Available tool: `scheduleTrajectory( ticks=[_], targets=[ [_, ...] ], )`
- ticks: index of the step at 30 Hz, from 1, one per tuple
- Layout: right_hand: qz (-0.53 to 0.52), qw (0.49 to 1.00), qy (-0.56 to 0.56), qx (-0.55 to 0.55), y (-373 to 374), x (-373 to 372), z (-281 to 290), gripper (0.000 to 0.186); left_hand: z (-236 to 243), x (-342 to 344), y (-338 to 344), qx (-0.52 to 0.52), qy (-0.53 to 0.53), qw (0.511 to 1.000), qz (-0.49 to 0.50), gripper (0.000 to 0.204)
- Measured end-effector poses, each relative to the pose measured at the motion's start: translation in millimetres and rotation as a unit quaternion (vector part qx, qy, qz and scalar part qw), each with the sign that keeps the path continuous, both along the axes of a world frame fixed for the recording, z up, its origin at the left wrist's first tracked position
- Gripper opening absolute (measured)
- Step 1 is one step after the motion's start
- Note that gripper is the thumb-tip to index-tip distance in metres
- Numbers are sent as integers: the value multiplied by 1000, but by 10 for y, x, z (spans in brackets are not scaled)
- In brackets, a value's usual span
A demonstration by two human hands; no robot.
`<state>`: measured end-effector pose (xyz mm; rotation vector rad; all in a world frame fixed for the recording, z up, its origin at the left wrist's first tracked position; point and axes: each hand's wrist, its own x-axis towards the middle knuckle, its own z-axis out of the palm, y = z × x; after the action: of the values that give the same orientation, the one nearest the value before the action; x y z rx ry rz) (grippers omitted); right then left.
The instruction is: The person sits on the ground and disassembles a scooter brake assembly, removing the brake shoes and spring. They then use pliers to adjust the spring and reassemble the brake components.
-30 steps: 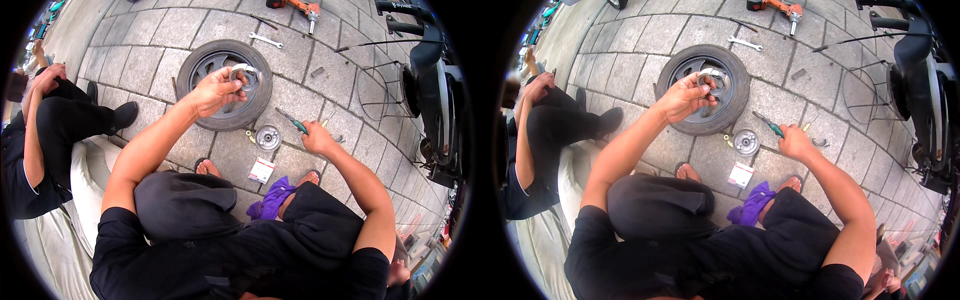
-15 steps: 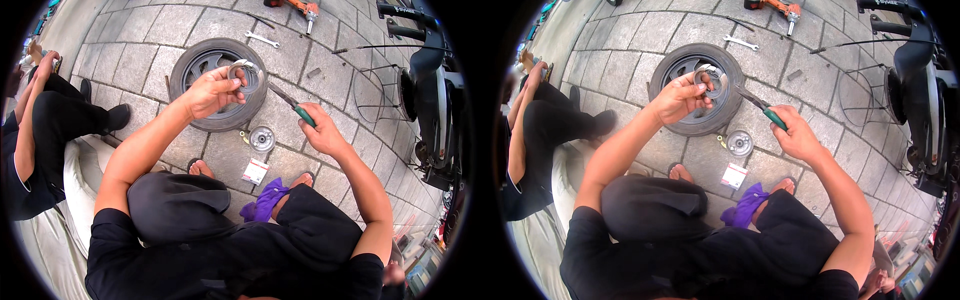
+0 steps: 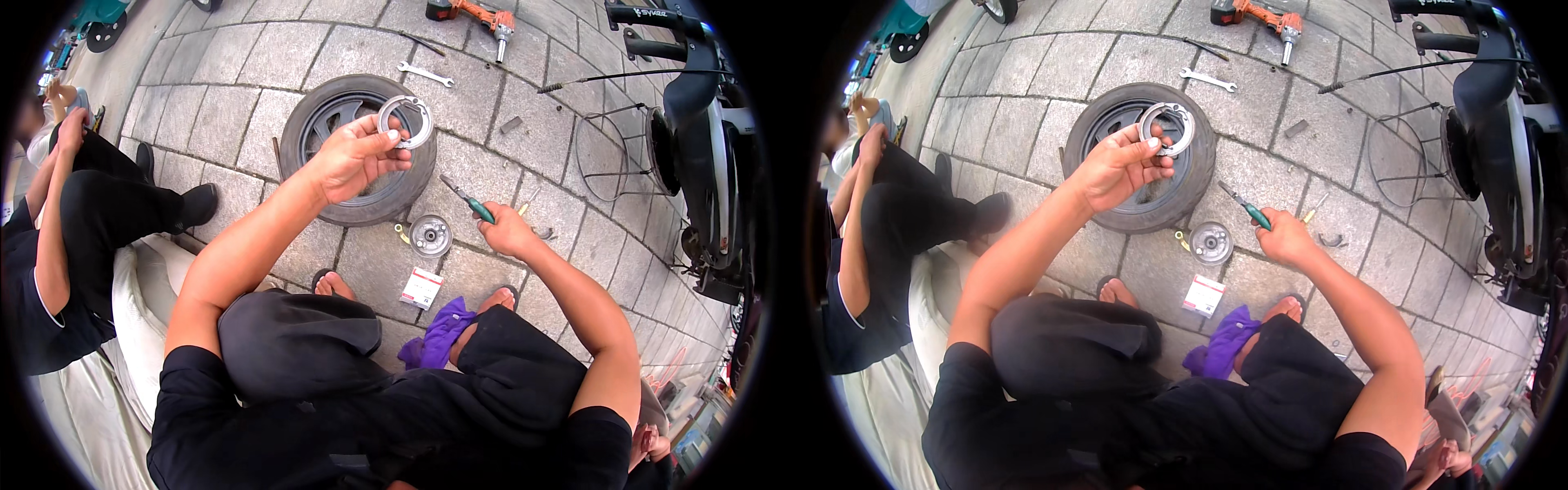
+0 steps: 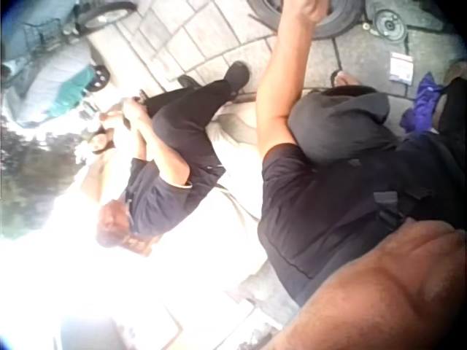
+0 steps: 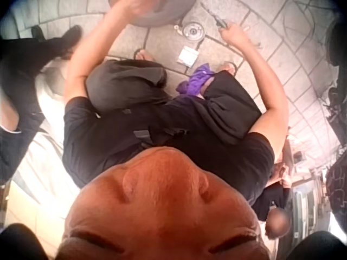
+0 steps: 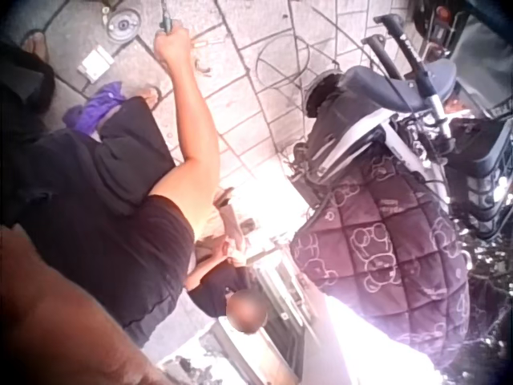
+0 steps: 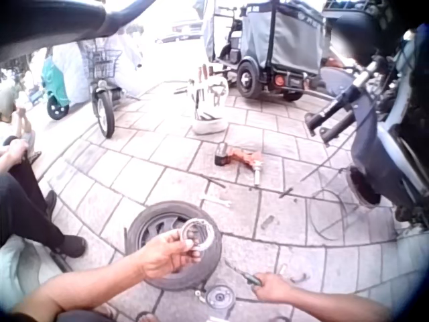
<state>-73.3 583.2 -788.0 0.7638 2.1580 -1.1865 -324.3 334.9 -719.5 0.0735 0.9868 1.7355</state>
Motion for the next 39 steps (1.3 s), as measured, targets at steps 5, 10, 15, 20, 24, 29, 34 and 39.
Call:
scheduleTrajectory(
  ticks=[5, 10, 15, 20, 24, 29, 34, 39],
  targets=[
    [-72, 986, 120, -95, -165, -109, 307, 19, 25, 1, -14, 7, -30, 999, 16, 18],
    [-241, 873, 210, -370, -327, -403, 665, 27, 89, 40, 81, 37, -58, 997, 30, 18],
    [-324, 805, 233, -439, -481, -891, 1033, 46, 233, 183, 180, 62, -26, 997, 27, 18],
    [-273, 836, 246, -409, -413, -1002, 1071, 40, 300, 327, 220, 43, 51, 997, 27, 18],
    [-223, 862, 274, -363, -377, -959, 1111, 36, 434, 378, 203, 1, 113, 993, 17, 19],
    [-208, 877, 292, -320, -447, -955, 1214, 36, 484, 367, 188, -53, 207, 976, 33, 22],
    [-214, 898, 299, -241, -503, -983, 1261, 33, 534, 443, 226, -84, 177, 979, 62, 24],
    [-213, 877, 329, -277, -585, -1142, 1096, 28, 514, 380, 252, -115, 155, 976, 98, 32]
  ],
)
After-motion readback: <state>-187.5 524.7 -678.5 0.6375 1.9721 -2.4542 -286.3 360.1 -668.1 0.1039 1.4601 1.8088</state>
